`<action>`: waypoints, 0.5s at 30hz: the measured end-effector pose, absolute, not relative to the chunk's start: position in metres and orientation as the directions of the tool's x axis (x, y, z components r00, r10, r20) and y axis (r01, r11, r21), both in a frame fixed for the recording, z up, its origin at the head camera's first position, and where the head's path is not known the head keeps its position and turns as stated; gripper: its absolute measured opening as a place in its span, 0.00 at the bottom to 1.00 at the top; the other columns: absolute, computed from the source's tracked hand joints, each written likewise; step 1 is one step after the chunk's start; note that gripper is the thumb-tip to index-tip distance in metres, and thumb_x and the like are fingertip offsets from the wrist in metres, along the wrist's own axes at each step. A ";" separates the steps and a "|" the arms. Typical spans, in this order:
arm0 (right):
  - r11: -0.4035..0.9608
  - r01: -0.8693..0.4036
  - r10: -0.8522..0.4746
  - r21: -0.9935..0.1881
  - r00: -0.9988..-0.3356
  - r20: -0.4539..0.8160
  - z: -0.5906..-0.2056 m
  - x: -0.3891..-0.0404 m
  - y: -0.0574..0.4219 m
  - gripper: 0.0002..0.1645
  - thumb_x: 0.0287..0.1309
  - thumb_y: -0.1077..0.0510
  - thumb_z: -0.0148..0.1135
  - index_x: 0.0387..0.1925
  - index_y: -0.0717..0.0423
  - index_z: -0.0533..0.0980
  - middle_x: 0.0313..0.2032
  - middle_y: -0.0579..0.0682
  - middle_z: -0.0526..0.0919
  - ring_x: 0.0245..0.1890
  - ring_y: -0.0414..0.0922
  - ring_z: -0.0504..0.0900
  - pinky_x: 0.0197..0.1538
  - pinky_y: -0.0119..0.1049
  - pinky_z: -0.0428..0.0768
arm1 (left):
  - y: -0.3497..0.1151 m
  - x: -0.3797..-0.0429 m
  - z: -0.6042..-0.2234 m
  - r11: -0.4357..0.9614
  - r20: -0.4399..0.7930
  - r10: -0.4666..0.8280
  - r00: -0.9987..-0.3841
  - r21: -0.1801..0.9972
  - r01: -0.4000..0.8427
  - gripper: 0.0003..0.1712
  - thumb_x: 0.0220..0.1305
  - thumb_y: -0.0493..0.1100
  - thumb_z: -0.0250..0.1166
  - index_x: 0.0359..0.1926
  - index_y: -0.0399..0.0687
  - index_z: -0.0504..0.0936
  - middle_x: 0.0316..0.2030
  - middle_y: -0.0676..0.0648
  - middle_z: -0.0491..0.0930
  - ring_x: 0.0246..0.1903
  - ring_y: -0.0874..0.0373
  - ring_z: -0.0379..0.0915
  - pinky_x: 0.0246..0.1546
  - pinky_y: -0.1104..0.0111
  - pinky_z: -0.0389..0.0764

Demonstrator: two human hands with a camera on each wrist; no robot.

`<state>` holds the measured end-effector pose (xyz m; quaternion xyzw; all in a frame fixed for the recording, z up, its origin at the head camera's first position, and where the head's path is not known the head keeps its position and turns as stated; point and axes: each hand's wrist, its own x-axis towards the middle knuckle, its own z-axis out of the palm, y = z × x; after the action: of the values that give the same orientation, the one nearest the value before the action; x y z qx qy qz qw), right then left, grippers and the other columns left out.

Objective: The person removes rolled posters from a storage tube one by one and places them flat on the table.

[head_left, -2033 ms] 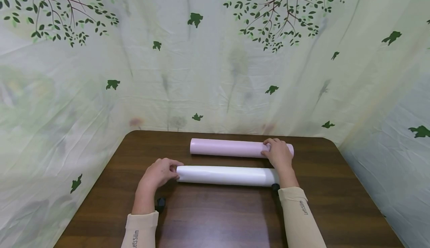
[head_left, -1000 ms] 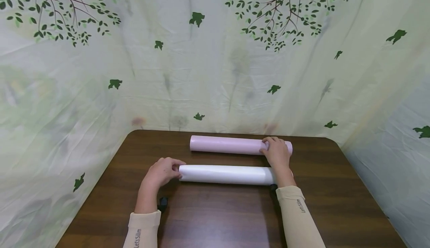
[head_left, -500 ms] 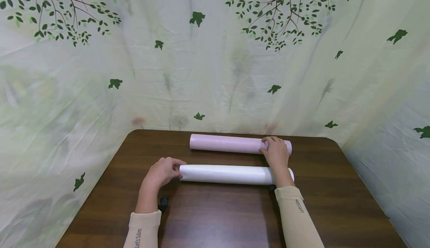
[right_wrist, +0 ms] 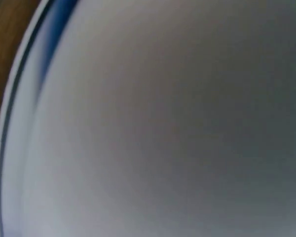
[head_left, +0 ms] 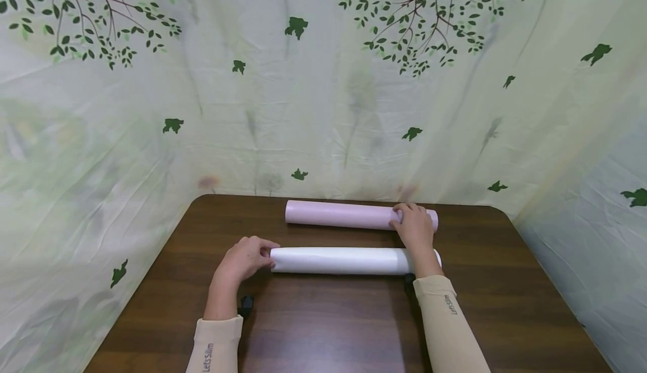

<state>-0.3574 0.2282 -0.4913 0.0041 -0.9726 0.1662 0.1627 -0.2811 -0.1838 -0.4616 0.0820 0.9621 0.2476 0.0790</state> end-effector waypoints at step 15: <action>0.923 -0.125 0.030 -0.365 -0.920 0.391 -0.470 -0.332 0.222 0.21 0.57 0.46 0.72 0.51 0.46 0.81 0.58 0.52 0.81 0.62 0.59 0.73 0.64 0.56 0.69 | -0.183 -0.281 -0.460 0.863 -0.135 0.201 -0.970 0.493 0.110 0.19 0.56 0.42 0.74 0.51 0.56 0.87 0.32 0.53 0.83 0.31 0.58 0.71 0.31 0.66 0.70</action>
<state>-0.3317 0.2217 -0.4702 0.0249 -0.9601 0.1951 0.1988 -0.2814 -0.1831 -0.4602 0.0810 0.9609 0.2488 0.0912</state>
